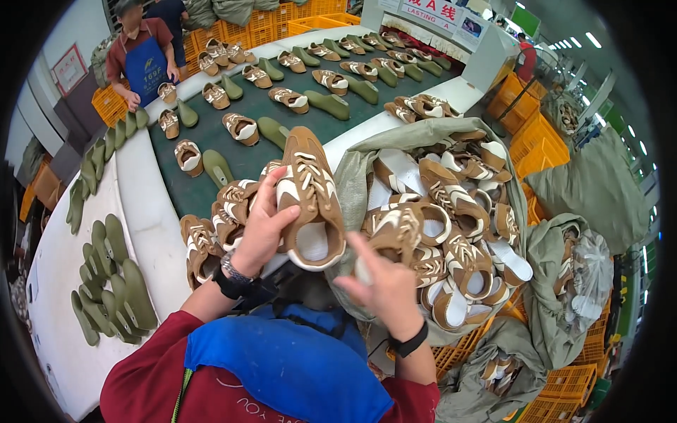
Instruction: The recorder is organizing shoes and shoe lasts on a conveyor belt and workbench in a factory setting.
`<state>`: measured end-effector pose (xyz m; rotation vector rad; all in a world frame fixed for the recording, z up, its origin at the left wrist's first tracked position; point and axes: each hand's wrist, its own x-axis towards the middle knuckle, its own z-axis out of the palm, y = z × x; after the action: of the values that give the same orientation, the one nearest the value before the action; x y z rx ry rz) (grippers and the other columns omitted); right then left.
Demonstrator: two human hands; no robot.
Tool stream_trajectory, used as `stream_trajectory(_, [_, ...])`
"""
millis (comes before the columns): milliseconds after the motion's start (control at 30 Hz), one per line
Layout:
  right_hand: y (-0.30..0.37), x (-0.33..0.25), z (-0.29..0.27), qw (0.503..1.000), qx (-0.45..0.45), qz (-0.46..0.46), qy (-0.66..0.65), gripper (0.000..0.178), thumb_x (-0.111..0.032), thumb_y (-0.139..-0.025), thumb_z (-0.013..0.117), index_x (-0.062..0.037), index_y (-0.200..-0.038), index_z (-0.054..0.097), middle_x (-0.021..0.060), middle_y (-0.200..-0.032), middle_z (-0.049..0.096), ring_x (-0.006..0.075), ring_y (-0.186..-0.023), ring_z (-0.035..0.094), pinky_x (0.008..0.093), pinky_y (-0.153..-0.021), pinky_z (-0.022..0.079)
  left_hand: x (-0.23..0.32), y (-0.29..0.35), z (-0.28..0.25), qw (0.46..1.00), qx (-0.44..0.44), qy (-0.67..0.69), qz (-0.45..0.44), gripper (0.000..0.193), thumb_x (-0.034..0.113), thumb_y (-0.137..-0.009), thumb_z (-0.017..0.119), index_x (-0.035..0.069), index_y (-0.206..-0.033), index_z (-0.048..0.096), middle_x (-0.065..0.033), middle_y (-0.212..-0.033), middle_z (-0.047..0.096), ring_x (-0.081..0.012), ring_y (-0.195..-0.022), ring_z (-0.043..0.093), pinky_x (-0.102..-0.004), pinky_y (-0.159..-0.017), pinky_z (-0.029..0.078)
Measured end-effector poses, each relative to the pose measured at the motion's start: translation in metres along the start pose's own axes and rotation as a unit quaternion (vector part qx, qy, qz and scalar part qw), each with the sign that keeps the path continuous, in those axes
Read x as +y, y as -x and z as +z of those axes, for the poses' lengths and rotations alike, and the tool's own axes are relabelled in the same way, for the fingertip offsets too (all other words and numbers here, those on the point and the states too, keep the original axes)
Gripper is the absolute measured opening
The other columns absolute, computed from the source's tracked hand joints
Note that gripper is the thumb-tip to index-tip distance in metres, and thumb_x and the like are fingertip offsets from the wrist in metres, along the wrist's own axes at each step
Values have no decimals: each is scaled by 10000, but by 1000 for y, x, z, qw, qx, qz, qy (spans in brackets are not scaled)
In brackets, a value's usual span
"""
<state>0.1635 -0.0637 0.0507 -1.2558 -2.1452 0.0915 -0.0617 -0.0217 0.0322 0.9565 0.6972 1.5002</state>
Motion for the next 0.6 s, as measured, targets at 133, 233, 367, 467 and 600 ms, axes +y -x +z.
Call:
stream_trajectory(133, [-2,-22,22,989,-139,-53,-14,479,-331,-756,708,-149,-1172,556,101,-654,605,264,-549,596,356,-504,462,-3,7,23,1000,-8,24,15,669,-23,-835,549,37,-1413,218,-105,-1330,394,-179,-1200,432,-322,-1022,352])
stream_trajectory(233, [-8,-11,17,987,-139,-44,-65,334,-274,-756,715,-107,-1022,601,117,-681,615,282,-599,616,350,-530,475,1,6,29,994,-36,-57,81,673,-41,-833,553,42,-1414,223,-124,-1353,337,-186,-1222,392,-314,-1033,323])
stream_trajectory(367, [-11,23,-28,960,-143,-31,-240,293,-206,-692,780,-40,-878,626,114,-703,616,273,-633,625,317,-574,480,31,-35,7,988,51,-114,86,889,178,-792,688,77,-1446,94,-196,-1385,283,-272,-1293,299,-385,-1047,299])
stream_trajectory(467, [-4,33,-49,870,-153,78,-462,531,-284,-633,842,17,-1020,636,73,-1017,662,180,-945,612,315,-840,456,52,-61,8,980,14,-143,135,1014,247,-736,745,100,-1457,48,-211,-1437,219,-302,-1337,246,-418,-1062,276])
stream_trajectory(600, [-4,41,-41,822,-180,70,-536,572,-320,-619,847,17,-1030,636,75,-1077,638,185,-1032,573,328,-900,417,84,-84,26,971,-152,-88,164,1173,339,-657,804,153,-1471,-21,-183,-1494,160,-328,-1385,166,-468,-1086,225])
